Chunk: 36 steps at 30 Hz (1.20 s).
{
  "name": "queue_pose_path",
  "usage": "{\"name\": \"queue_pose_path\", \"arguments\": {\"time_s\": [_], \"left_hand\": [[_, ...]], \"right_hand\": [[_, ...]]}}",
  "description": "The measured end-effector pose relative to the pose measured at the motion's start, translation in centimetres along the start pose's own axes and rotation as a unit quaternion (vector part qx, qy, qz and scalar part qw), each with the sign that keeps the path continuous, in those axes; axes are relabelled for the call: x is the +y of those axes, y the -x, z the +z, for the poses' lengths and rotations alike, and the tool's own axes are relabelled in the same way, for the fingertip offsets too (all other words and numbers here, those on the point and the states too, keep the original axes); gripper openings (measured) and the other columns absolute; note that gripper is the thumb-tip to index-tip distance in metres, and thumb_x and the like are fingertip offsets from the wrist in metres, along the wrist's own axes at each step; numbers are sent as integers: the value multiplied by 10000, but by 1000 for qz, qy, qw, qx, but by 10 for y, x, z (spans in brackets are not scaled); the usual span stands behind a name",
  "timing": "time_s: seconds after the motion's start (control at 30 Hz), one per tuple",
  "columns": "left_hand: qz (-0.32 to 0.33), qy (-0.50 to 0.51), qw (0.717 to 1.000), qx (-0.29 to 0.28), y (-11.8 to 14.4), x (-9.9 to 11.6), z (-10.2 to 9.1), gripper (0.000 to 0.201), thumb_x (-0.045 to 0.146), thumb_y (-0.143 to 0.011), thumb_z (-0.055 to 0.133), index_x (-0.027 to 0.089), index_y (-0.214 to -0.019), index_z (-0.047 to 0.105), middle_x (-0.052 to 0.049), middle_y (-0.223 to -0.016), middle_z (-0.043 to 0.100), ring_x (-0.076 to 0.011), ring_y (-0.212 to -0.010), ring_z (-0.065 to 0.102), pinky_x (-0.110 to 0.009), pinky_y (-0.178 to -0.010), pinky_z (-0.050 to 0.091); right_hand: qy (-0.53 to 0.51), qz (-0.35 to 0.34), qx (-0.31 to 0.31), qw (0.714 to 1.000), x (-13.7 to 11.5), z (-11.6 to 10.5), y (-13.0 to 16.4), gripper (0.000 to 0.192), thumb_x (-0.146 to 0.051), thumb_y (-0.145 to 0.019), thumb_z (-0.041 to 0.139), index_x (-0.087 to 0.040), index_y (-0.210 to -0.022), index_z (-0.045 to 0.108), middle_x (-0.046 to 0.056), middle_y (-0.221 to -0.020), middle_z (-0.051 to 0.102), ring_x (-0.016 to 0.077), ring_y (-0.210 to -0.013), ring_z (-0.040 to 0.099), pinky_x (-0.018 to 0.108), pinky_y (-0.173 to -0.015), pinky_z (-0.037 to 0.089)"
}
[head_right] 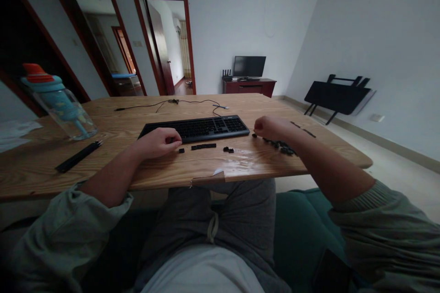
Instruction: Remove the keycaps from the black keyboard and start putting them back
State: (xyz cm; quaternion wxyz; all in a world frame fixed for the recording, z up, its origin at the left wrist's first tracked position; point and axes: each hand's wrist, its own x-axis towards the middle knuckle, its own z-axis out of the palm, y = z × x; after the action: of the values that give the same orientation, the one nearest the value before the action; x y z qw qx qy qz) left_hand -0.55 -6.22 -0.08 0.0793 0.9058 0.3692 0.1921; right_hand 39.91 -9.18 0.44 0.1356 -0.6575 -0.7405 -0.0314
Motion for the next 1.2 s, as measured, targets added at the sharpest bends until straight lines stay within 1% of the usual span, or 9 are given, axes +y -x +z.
{"name": "queue_pose_path", "arguments": {"time_s": [0.13, 0.3, 0.4, 0.5, 0.6, 0.73, 0.87, 1.07, 1.2], "left_hand": [[-7, 86, 996, -1, -1, 10, 3, 257, 381, -853, 625, 167, -924, 746, -22, -764, 666, -136, -655, 559, -251, -598, 402], [8, 241, 971, 8, -2, 32, 14, 442, 464, -813, 717, 173, -1145, 726, -12, -801, 663, -106, -625, 522, -234, -565, 396], [20, 285, 957, 44, -2, 40, 18, 451, 450, -801, 742, 165, -1151, 725, -18, -800, 670, -102, -620, 520, -232, -553, 391], [18, 286, 955, 80, -2, 41, 19, 404, 436, -796, 756, 155, -1086, 746, -18, -766, 667, -94, -585, 498, -230, -527, 376], [17, 280, 955, 99, 0, 39, 19, 390, 440, -796, 763, 153, -1060, 749, -11, -734, 661, -87, -556, 479, -228, -507, 363], [21, 270, 956, 115, 1, 38, 20, 371, 436, -796, 770, 151, -1031, 742, 1, -710, 645, -83, -547, 479, -226, -505, 365], [29, 255, 959, 121, 0, 38, 20, 325, 397, -809, 760, 156, -1025, 738, 3, -705, 644, -87, -556, 493, -222, -514, 375], [51, 266, 954, 132, 1, 37, 17, 363, 341, -862, 688, 151, -1167, 735, -60, -881, 718, -104, -628, 528, -235, -543, 394], [53, 301, 945, 119, 0, 34, 18, 398, 361, -876, 654, 131, -1193, 728, -91, -954, 723, -131, -711, 571, -255, -599, 435]], "right_hand": [[-124, -90, 63, 986, -56, -6, 21, 194, -297, -807, 638, -218, -941, 754, 18, -701, 687, 130, -580, 551, 266, -570, 394], [-257, -247, 135, 924, -124, 13, 31, 179, -252, -797, 648, -196, -946, 730, 2, -690, 633, 107, -591, 520, 237, -553, 390], [-304, -280, 155, 897, -146, 26, 27, 153, -215, -785, 652, -197, -926, 708, 5, -731, 638, 102, -599, 514, 232, -544, 391], [-327, -284, 165, 886, -156, 32, 23, 142, -204, -782, 653, -203, -919, 691, -3, -734, 623, 96, -583, 486, 233, -534, 377], [-329, -276, 167, 887, -158, 33, 21, 170, -211, -778, 668, -204, -948, 681, -24, -692, 580, 91, -572, 457, 233, -535, 364], [-335, -252, 152, 895, -156, 32, 22, 217, -213, -767, 679, -200, -984, 674, -46, -640, 525, 92, -565, 448, 235, -533, 349], [-344, -245, 144, 895, -156, 34, 22, 180, -252, -800, 661, -189, -968, 671, -39, -644, 527, 96, -565, 458, 241, -526, 345], [-362, -228, 177, 886, -159, 42, 14, 132, -314, -831, 677, -196, -878, 642, -46, -626, 499, 90, -544, 409, 250, -517, 319], [-343, -261, 199, 880, -164, 42, 9, 116, -295, -831, 684, -201, -819, 618, -21, -708, 537, 94, -580, 422, 262, -558, 348]]}}
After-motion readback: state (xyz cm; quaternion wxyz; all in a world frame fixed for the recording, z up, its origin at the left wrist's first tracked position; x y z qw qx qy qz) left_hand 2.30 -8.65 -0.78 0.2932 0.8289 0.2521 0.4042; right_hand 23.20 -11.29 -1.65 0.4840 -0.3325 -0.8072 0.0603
